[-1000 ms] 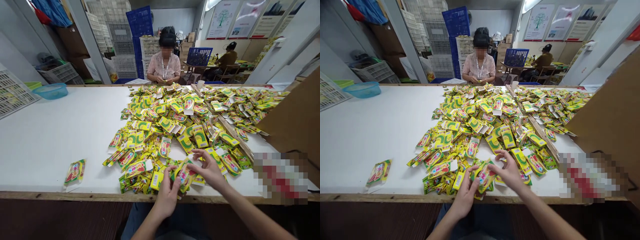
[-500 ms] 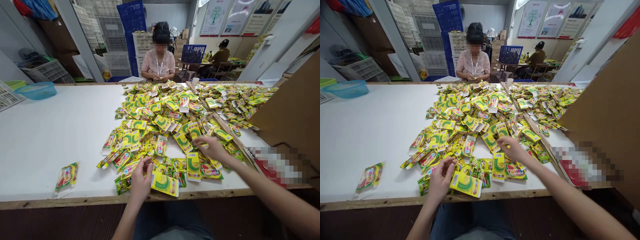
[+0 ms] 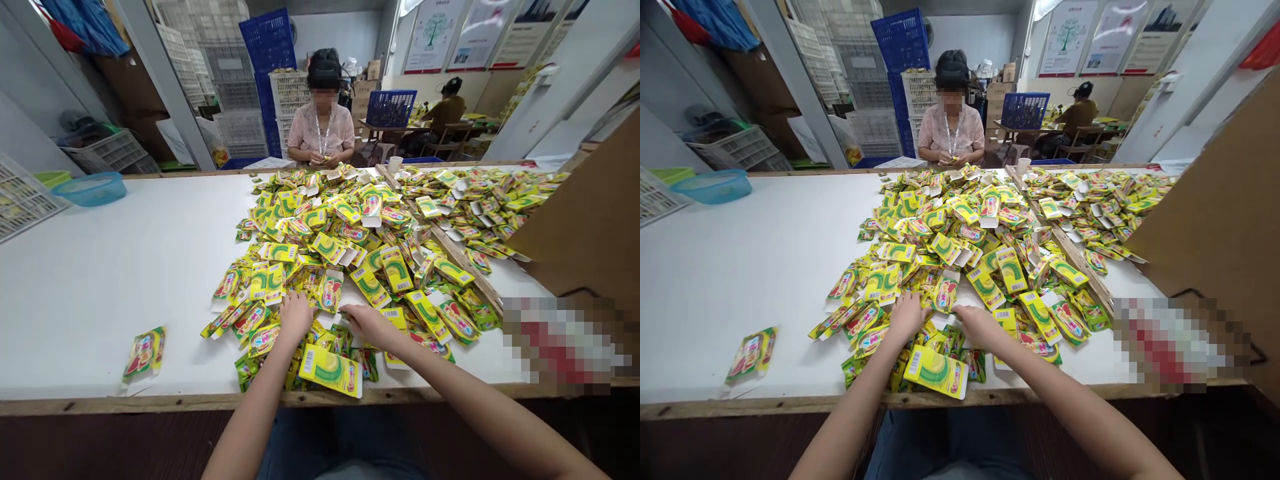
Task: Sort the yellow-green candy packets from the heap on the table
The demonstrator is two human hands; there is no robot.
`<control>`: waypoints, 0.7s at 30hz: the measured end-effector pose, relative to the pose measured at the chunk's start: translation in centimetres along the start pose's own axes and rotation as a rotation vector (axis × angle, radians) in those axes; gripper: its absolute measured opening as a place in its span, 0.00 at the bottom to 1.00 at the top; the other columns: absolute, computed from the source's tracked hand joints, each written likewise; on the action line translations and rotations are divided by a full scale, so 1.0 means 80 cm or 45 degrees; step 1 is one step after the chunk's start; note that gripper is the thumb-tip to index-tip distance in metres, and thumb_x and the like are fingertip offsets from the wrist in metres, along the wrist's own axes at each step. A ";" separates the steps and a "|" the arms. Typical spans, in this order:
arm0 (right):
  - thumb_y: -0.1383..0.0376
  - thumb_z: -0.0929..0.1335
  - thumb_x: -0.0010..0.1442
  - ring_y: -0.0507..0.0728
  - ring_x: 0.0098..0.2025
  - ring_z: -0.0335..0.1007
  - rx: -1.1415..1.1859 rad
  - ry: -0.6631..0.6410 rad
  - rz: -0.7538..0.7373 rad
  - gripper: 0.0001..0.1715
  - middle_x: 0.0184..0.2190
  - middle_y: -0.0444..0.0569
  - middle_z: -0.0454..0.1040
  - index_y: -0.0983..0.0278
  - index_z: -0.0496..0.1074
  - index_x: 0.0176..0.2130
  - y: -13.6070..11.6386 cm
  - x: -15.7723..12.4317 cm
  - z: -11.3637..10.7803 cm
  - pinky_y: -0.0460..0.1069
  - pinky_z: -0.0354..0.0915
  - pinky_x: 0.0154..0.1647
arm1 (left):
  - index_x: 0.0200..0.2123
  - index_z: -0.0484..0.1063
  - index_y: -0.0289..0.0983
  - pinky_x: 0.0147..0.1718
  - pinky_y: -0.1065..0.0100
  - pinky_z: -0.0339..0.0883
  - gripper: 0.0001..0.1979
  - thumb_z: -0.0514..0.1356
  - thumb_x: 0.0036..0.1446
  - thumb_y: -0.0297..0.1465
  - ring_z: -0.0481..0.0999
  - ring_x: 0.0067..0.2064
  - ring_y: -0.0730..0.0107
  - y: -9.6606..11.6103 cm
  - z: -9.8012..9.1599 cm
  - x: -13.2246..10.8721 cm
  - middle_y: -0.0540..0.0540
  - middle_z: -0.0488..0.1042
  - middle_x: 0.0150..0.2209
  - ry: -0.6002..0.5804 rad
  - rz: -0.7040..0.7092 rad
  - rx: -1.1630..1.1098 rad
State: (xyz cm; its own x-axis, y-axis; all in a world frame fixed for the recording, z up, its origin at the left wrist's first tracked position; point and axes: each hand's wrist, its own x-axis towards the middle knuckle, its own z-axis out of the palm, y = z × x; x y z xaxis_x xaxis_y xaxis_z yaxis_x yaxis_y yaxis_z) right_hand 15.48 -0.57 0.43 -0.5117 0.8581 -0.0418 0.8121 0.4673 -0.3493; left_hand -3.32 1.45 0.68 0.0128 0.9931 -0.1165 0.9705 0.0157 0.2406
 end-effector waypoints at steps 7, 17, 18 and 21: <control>0.67 0.68 0.46 0.53 0.28 0.70 1.191 0.406 0.446 0.05 0.25 0.44 0.74 0.66 0.68 0.28 0.009 -0.019 -0.021 0.48 0.65 0.32 | 0.44 0.67 0.35 0.40 0.62 0.65 0.13 0.56 0.54 0.27 0.73 0.43 0.58 -0.004 -0.013 -0.002 0.40 0.74 0.40 0.072 0.040 -0.105; 0.54 0.77 0.34 0.49 0.25 0.68 2.163 0.318 0.584 0.22 0.23 0.42 0.74 0.65 0.72 0.27 -0.057 -0.029 -0.033 0.44 0.64 0.26 | 0.44 0.71 0.44 0.41 0.63 0.68 0.16 0.51 0.57 0.23 0.75 0.41 0.65 0.017 0.014 -0.092 0.45 0.77 0.36 1.076 0.992 -0.403; 0.53 0.76 0.35 0.49 0.24 0.67 2.181 0.312 0.581 0.22 0.22 0.42 0.74 0.65 0.72 0.26 -0.060 -0.031 -0.032 0.44 0.64 0.26 | 0.45 0.71 0.43 0.41 0.63 0.68 0.17 0.50 0.57 0.23 0.75 0.42 0.65 0.017 0.016 -0.094 0.45 0.77 0.36 1.030 1.007 -0.389; 0.49 0.74 0.39 0.49 0.23 0.67 2.099 0.331 0.570 0.23 0.21 0.43 0.73 0.65 0.71 0.24 -0.062 -0.042 -0.027 0.44 0.63 0.24 | 0.45 0.71 0.41 0.41 0.63 0.69 0.16 0.48 0.58 0.23 0.74 0.44 0.64 0.018 0.017 -0.101 0.44 0.77 0.37 0.882 1.060 -0.390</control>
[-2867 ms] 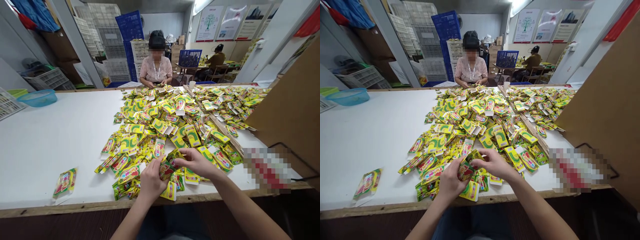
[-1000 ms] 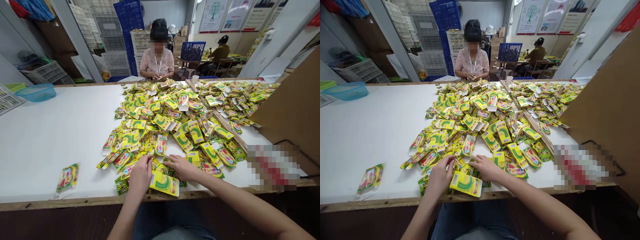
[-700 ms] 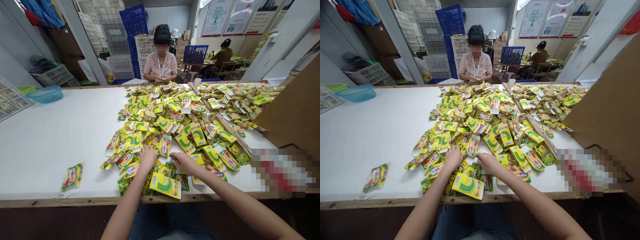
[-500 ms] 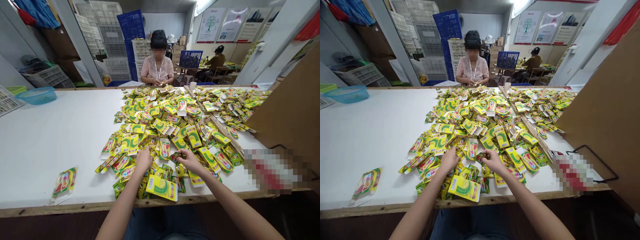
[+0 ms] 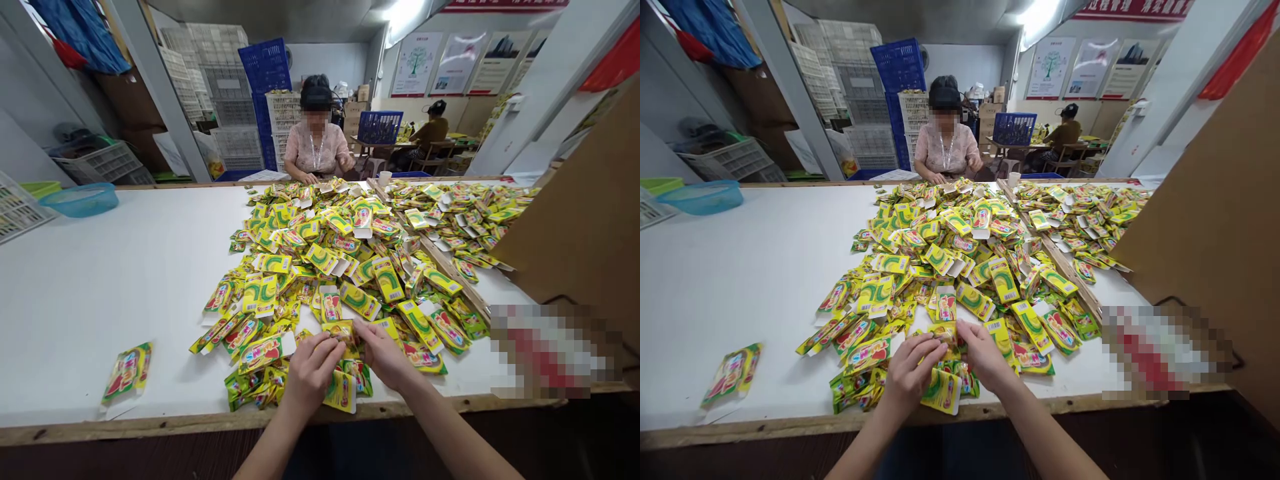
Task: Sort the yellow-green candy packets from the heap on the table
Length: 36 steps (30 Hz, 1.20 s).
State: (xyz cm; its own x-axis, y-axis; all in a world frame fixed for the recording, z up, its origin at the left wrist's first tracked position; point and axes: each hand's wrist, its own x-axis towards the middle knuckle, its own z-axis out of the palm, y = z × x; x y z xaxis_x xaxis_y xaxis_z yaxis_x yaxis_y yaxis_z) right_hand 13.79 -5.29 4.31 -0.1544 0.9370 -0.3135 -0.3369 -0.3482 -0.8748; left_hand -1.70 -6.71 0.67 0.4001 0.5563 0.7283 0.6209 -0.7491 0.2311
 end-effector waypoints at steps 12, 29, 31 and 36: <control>0.49 0.73 0.41 0.61 0.38 0.74 -0.373 0.465 -0.303 0.27 0.34 0.52 0.78 0.65 0.72 0.35 0.011 -0.022 -0.078 0.54 0.69 0.40 | 0.51 0.57 0.26 0.39 0.61 0.66 0.33 0.58 0.50 0.44 0.74 0.45 0.50 -0.034 0.069 0.106 0.28 0.72 0.43 -0.853 -1.232 0.240; 0.66 0.64 0.58 0.57 0.39 0.70 -1.306 0.230 -1.112 0.10 0.36 0.50 0.74 0.60 0.72 0.39 -0.070 -0.034 -0.002 0.51 0.66 0.41 | 0.45 0.60 0.37 0.31 0.64 0.65 0.20 0.57 0.49 0.37 0.74 0.36 0.58 0.012 -0.007 0.056 0.43 0.72 0.36 -0.297 -0.555 0.272; 0.67 0.65 0.57 0.57 0.38 0.71 -1.387 0.060 -0.984 0.10 0.36 0.49 0.75 0.60 0.73 0.39 -0.076 -0.035 -0.004 0.50 0.66 0.40 | 0.44 0.60 0.37 0.30 0.64 0.65 0.19 0.57 0.50 0.38 0.74 0.35 0.58 0.012 -0.006 0.052 0.43 0.72 0.35 -0.302 -0.497 0.301; 0.63 0.70 0.50 0.54 0.28 0.70 -1.249 0.145 -0.754 0.11 0.28 0.46 0.76 0.63 0.74 0.36 -0.068 -0.024 -0.005 0.48 0.65 0.29 | 0.45 0.59 0.37 0.30 0.65 0.67 0.21 0.58 0.48 0.37 0.75 0.35 0.60 0.019 -0.002 0.045 0.45 0.73 0.35 -0.308 -0.470 0.149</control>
State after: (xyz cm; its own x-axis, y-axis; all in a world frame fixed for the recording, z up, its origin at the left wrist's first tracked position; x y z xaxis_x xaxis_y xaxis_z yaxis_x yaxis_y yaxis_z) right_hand 16.32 -5.14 9.53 -0.1120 0.9606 0.2545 0.5469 0.2734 -0.7913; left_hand 0.59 -5.86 3.76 0.2745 0.8570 0.4362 0.8181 -0.4465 0.3624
